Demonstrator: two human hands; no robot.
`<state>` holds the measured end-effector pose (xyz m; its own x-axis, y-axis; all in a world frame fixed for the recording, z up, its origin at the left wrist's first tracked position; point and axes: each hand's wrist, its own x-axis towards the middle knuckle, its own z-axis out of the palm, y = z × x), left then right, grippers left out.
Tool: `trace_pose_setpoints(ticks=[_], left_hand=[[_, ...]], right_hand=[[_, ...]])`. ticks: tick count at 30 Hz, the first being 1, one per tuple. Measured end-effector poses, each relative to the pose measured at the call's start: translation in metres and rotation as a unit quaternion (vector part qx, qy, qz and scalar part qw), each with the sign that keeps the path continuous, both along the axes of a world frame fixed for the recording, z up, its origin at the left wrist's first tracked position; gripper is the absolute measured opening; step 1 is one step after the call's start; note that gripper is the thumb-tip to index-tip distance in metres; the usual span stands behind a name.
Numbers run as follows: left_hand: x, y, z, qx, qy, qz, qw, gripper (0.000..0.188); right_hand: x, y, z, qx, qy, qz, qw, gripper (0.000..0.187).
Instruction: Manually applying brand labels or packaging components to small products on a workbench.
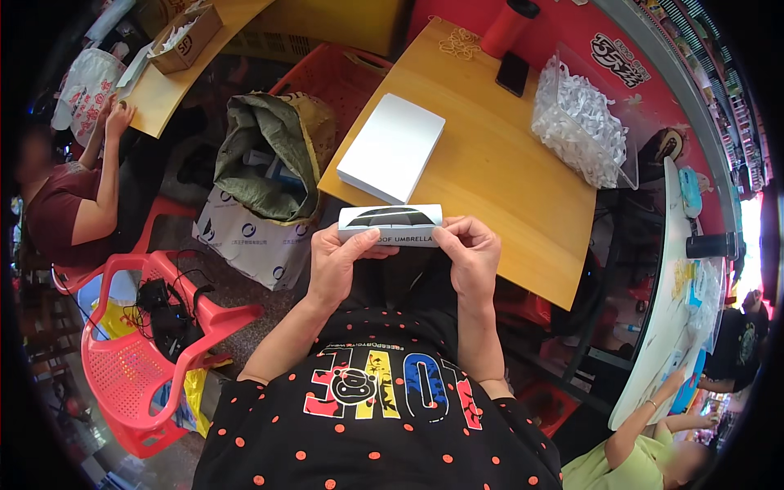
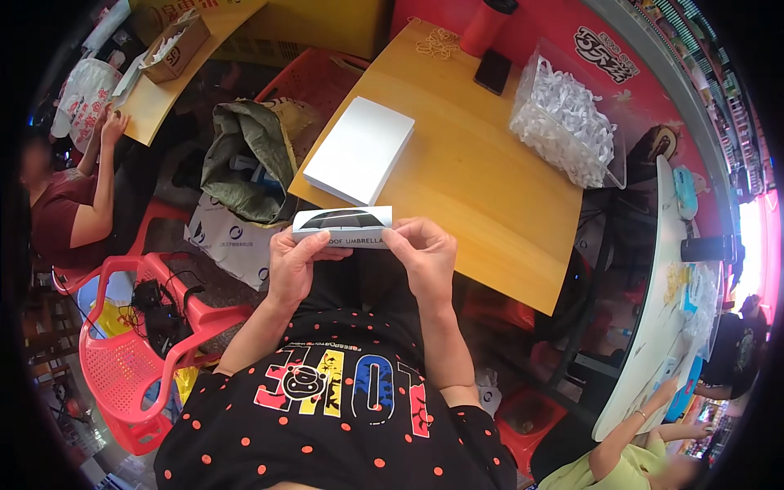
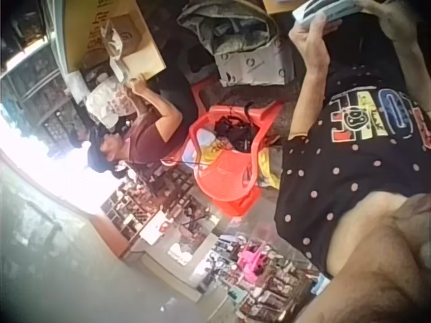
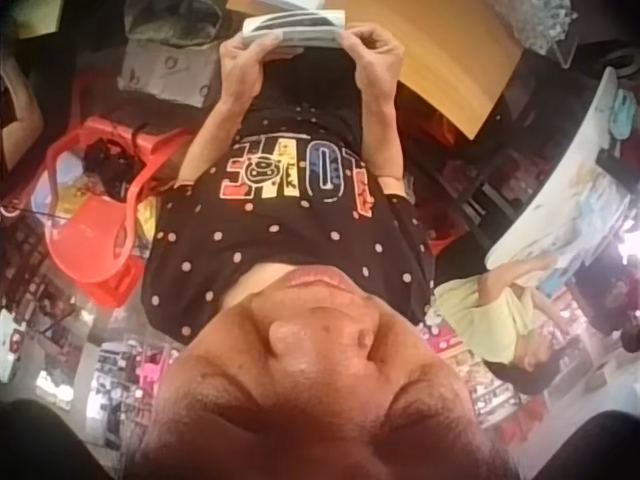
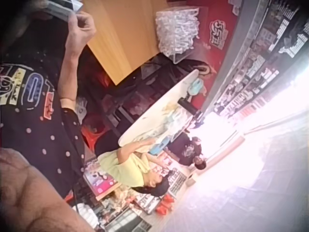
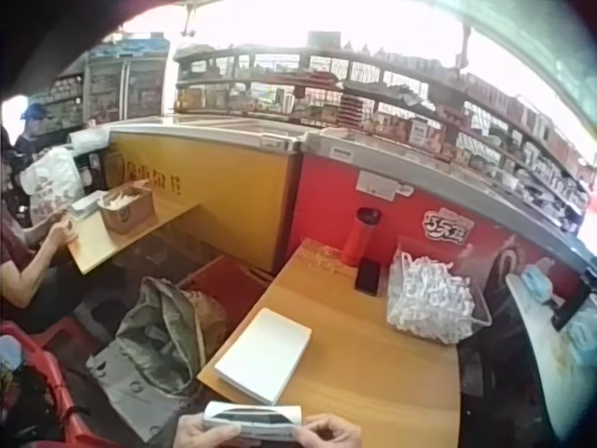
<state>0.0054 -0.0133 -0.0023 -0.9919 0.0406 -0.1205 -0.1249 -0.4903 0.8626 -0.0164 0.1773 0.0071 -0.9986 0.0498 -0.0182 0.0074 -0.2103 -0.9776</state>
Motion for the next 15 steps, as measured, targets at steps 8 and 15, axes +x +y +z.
trace_pose_setpoints(ticks=[8,15], left_hand=[[0.000,0.002,-0.009,-0.042,0.005,0.020,0.999,0.023],[0.003,0.013,-0.010,-0.065,0.022,0.019,0.997,0.021]], right_hand=[[-0.002,-0.002,-0.008,-0.123,-0.110,0.060,0.984,0.022],[0.005,-0.018,-0.012,-0.085,-0.101,0.076,0.988,0.021]])
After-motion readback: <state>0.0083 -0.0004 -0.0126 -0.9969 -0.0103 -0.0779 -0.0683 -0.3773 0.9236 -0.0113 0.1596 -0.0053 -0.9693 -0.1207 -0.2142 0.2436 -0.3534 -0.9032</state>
